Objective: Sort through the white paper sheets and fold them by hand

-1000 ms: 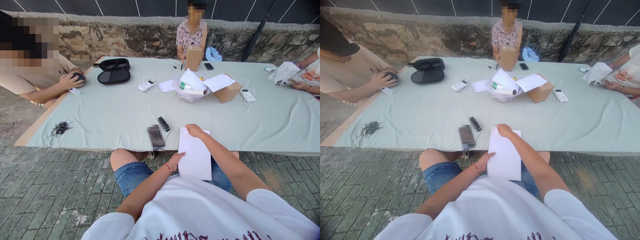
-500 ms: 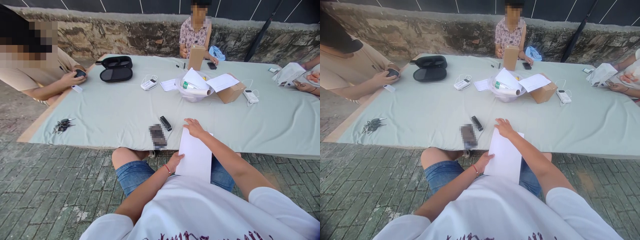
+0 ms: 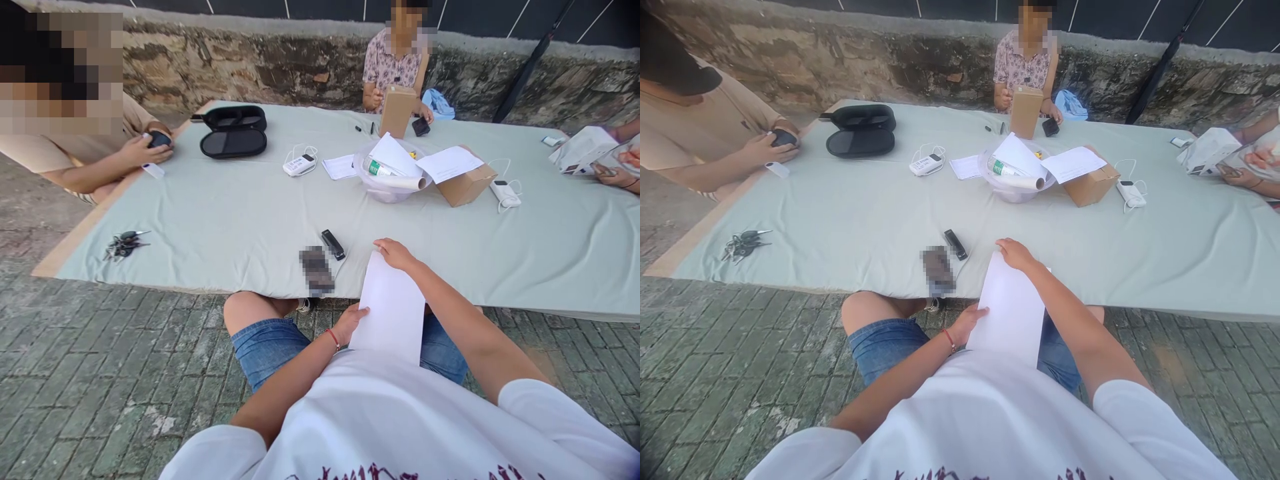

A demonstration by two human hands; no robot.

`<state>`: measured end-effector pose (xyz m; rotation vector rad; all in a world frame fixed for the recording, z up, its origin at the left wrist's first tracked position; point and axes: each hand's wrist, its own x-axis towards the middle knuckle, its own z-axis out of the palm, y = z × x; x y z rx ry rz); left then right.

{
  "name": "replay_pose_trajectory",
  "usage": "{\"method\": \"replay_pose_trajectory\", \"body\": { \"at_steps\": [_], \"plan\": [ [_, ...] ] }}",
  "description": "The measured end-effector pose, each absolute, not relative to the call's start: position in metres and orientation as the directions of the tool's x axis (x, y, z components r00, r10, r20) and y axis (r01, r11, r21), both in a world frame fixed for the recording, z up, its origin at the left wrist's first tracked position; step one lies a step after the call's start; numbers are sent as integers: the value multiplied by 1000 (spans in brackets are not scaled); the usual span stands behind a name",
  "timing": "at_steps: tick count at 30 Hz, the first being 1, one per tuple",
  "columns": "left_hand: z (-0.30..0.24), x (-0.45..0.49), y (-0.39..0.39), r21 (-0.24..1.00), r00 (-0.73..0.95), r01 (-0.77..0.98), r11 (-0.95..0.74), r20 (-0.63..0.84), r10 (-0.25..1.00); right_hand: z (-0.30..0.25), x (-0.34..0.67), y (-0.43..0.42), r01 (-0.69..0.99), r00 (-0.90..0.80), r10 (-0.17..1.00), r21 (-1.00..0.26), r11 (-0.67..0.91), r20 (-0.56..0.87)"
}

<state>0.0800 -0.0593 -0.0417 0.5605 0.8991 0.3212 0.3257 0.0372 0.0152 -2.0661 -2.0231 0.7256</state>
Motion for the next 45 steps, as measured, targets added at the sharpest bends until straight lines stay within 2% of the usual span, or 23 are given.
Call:
{"method": "replay_pose_trajectory", "body": {
  "at_steps": [5, 12, 18, 32, 35, 39, 45],
  "plan": [
    [-47, 78, -59, 507, 592, -65, 860, -674, 442, 13, 327, 33, 872, -12, 951, -469, -140, -308],
    [-46, 75, -60, 469, 586, -77, 880, -692, 421, 12, 308, 31, 884, -3, 963, -452, -123, -268],
    [-40, 76, -61, 493, 569, -50, 869, -701, 430, 10, 297, 26, 945, -64, 969, -326, -17, -237],
    [-41, 77, -63, 537, 562, -33, 843, -688, 460, 4, 286, 21, 989, -100, 977, -124, 77, -190],
    [-46, 77, -64, 561, 520, -24, 828, -700, 489, 2, 286, 21, 987, -95, 981, -142, 71, -171],
    [-48, 77, -64, 573, 523, -23, 819, -692, 499, 3, 288, 21, 978, 11, 983, -202, -49, -185],
    [-48, 77, -65, 576, 535, -39, 816, -678, 504, 5, 288, 17, 976, 12, 987, -211, -46, -162]
  ]
}}
